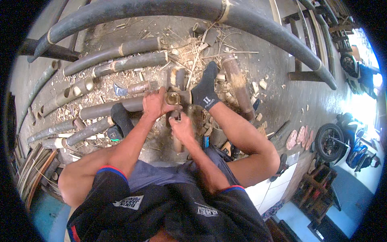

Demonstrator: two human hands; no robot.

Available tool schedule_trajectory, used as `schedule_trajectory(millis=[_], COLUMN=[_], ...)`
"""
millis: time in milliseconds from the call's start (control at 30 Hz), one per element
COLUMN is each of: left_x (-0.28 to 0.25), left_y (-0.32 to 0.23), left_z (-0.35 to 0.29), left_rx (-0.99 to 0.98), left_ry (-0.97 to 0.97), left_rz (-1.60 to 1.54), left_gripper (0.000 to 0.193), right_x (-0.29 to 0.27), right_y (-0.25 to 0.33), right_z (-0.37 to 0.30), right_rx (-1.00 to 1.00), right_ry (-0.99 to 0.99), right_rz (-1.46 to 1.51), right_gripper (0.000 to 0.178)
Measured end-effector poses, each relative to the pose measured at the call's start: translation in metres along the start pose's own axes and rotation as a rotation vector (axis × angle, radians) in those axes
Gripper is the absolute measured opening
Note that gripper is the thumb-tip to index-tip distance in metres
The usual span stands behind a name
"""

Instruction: The person sits on the floor and uses a wooden mallet to repeatedly strike and shape the end of a bamboo segment. They rotate the bamboo and adjust its position frequently to work on different sides.

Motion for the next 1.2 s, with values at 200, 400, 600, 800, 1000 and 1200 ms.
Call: schedule_trajectory(millis=[200,400,600,800,1000,1200], left_x=[0.000,0.007,-0.015,-0.010,-0.017,0.023], left_y=[-0.009,-0.012,0.019,0.027,0.023,0.057], left_z=[-0.004,0.002,0.007,0.004,-0.004,0.004], left_rx=[-0.062,-0.122,0.068,0.074,0.018,0.053], left_ry=[-0.152,-0.110,0.290,0.370,0.315,0.262], left_rz=[-0.045,-0.026,-0.003,0.067,0.088,0.065], left_gripper=[0.090,0.092,0.087,0.082,0.065,0.031], right_x=[-0.051,-0.063,-0.055,-0.010,0.059,0.105], right_y=[0.025,0.091,0.018,0.003,0.010,0.024], right_z=[0.028,0.074,0.041,0.002,-0.015,0.018], right_rx=[-0.092,-0.101,-0.491,-0.036,0.237,0.285], right_ry=[0.227,0.639,0.319,0.259,0.069,0.098], right_rz=[-0.676,-1.063,-0.802,-0.102,0.589,1.080], right_gripper=[0.041,0.030,0.030,0.021,0.023,0.019])
Point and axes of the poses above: each hand's wrist, its own z-axis towards the middle knuckle, its own x-axis out of the palm, y = z × x, the point moved 6 cm from there along z, towards the middle knuckle, and after that the axes turned 2 degrees about y, right-handed, at the moved point
